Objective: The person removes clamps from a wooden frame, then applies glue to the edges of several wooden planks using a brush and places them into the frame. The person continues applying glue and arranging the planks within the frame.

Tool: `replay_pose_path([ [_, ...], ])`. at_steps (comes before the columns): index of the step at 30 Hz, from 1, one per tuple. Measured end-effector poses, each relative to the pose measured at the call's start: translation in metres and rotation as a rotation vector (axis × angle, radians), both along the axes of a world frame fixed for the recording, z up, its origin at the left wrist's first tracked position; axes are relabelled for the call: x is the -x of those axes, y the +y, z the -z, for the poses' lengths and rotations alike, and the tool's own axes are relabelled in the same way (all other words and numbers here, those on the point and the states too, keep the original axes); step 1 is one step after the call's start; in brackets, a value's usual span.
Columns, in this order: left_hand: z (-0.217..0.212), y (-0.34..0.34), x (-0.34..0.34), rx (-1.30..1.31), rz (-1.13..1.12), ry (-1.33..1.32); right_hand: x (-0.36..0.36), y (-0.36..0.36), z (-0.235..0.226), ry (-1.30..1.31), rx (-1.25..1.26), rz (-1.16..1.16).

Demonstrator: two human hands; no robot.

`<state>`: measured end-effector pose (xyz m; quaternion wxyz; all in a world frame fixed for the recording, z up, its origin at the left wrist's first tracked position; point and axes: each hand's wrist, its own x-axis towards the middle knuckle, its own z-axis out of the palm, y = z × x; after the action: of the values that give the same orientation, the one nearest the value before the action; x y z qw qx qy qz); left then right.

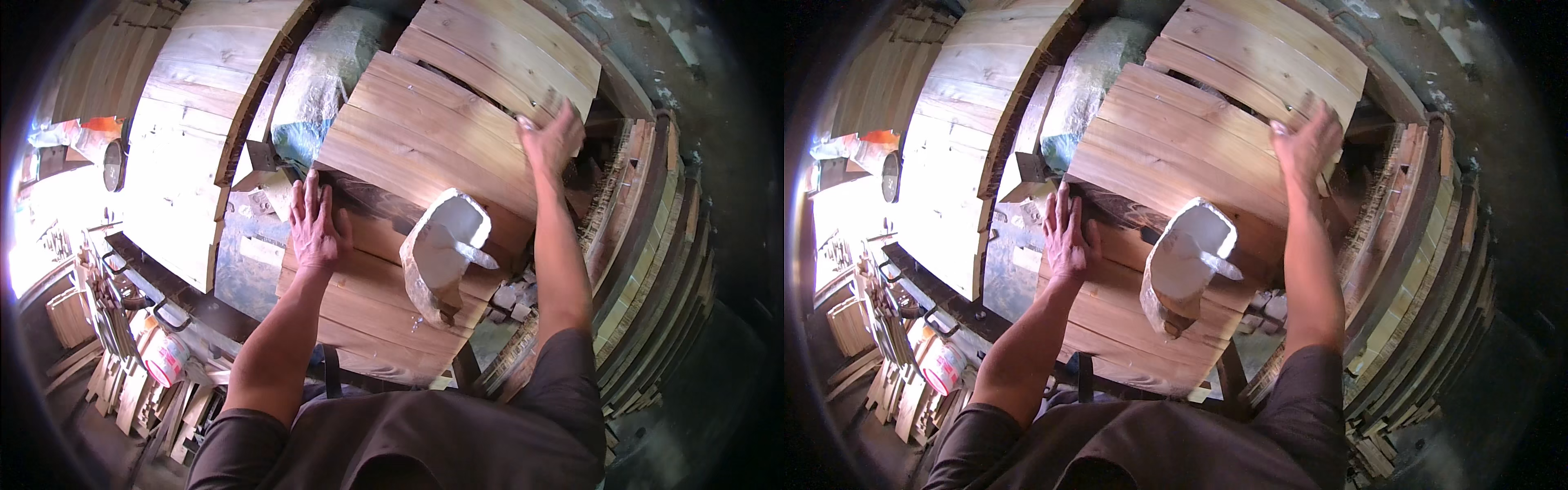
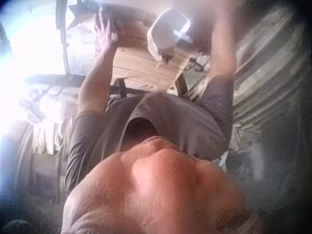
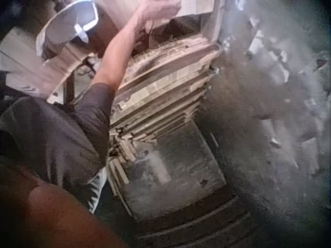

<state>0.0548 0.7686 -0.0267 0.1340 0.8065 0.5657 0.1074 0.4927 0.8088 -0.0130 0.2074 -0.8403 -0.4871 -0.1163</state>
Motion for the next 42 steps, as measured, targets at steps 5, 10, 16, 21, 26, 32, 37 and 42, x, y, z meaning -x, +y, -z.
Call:
replay_pose_path([
  [5, 0.005, 0.0, 0.003, -0.017, 0.01, 0.006, 0.006, 0.046, 0.005, -0.107, -0.006, -0.141],
  [10, 0.002, -0.001, 0.0, -0.045, 0.016, 0.012, 0.008, 0.039, 0.021, -0.137, -0.057, -0.085],
  [16, 0.002, 0.001, 0.0, -0.049, 0.0, 0.009, 0.017, 0.042, 0.025, -0.183, -0.077, -0.026],
  [21, 0.006, 0.001, 0.003, -0.048, 0.004, -0.017, 0.015, 0.041, 0.03, -0.211, -0.066, -0.055],
  [26, -0.003, 0.002, 0.003, 0.003, -0.006, -0.01, 0.024, 0.035, 0.036, -0.033, -0.106, -0.393],
  [32, -0.006, 0.004, 0.004, 0.002, 0.005, -0.024, 0.047, 0.034, 0.023, -0.079, 0.012, -0.479],
  [37, -0.008, 0.003, 0.003, -0.007, -0.006, -0.027, 0.044, 0.043, 0.031, 0.297, 0.386, -0.351],
  [42, -0.004, 0.004, 0.003, -0.015, -0.001, -0.029, 0.035, 0.051, -0.007, 0.306, 0.406, -0.414],
])
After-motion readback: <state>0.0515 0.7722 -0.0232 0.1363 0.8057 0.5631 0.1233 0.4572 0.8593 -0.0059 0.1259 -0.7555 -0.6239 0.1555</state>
